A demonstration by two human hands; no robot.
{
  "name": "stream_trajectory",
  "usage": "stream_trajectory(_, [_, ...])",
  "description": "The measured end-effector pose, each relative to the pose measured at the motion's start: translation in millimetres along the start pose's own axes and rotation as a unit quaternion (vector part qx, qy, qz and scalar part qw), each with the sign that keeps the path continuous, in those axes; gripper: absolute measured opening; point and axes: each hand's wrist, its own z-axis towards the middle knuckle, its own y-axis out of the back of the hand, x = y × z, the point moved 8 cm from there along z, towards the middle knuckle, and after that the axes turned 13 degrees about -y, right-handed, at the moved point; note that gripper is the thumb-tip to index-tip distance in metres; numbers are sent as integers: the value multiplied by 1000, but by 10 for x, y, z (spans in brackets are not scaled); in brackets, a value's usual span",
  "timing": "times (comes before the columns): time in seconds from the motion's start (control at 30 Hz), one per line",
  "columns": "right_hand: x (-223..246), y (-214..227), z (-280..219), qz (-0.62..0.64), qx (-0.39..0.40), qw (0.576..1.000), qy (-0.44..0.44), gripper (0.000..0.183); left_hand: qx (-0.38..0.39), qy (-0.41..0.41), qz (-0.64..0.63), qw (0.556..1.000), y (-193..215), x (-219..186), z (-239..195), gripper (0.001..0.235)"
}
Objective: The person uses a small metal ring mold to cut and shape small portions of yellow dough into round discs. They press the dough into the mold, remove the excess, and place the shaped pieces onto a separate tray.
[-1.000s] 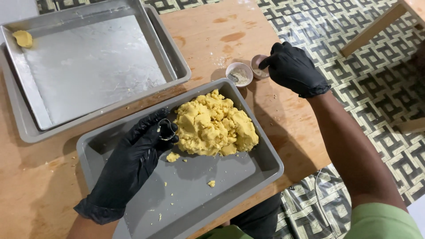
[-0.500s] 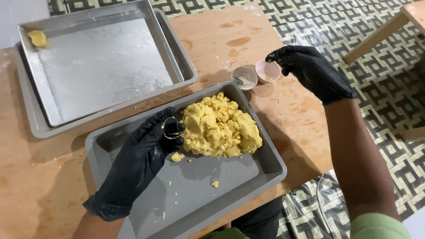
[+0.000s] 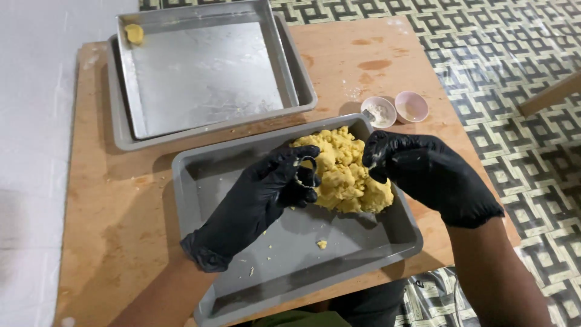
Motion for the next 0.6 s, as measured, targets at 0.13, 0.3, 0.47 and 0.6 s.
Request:
stream_trajectory(0.13, [176,-753,-232,-169,-3,985,45,40,30,7,-4,1000,-110,-18,-63,42])
stream_trajectory(0.3, [463,-1523,-344,-434,-17,892,127,32,36,27,82,996,-151,-77,-127,41])
stream_trajectory(0.47, [303,-1661,-382,-761,-163,542,316,35,66,-62,199,976,-105,-116,-89,43])
stream_trajectory(0.6, [305,-1761,-359,-672,-37,677,299,28,55,-109,255,959,-34,-117,-91,34])
